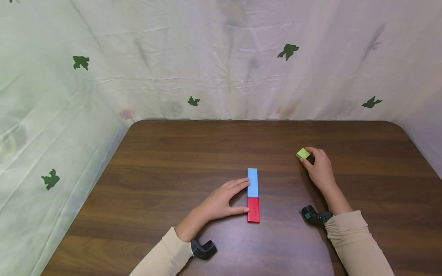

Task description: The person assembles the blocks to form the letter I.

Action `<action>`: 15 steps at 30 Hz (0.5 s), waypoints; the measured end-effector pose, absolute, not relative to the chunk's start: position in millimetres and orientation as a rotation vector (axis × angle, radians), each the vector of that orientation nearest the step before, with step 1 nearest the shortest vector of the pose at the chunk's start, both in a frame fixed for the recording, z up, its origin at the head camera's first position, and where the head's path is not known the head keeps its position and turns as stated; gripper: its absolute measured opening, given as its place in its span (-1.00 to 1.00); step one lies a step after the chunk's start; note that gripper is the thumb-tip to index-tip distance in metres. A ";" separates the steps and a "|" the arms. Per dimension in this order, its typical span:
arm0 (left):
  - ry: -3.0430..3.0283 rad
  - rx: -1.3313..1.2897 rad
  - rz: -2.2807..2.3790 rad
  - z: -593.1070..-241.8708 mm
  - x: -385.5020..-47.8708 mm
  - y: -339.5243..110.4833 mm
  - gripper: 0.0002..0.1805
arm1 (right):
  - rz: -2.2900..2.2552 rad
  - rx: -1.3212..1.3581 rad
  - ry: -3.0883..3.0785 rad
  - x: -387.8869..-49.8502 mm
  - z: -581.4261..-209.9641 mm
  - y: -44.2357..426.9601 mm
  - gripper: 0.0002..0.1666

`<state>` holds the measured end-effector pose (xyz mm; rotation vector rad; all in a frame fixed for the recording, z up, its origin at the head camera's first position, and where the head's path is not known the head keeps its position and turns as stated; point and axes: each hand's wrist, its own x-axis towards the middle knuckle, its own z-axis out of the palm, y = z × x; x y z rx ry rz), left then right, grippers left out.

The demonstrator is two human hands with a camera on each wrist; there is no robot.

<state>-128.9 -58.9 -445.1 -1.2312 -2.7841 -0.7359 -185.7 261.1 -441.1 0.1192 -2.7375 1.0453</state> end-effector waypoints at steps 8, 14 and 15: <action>-2.783 -1.234 -0.748 -444.4 -128.9 -59.3 -0.20 | 1.067 0.138 -2.682 -183.8 -433.0 255.0 -0.52; -2.780 -1.239 -0.738 -444.1 -129.4 -59.6 -0.20 | 1.084 0.189 -2.623 -184.2 -423.6 246.0 -0.55; -2.782 -1.239 -0.737 -444.0 -129.4 -59.6 -0.20 | 1.086 0.197 -2.619 -184.1 -421.7 244.2 -0.55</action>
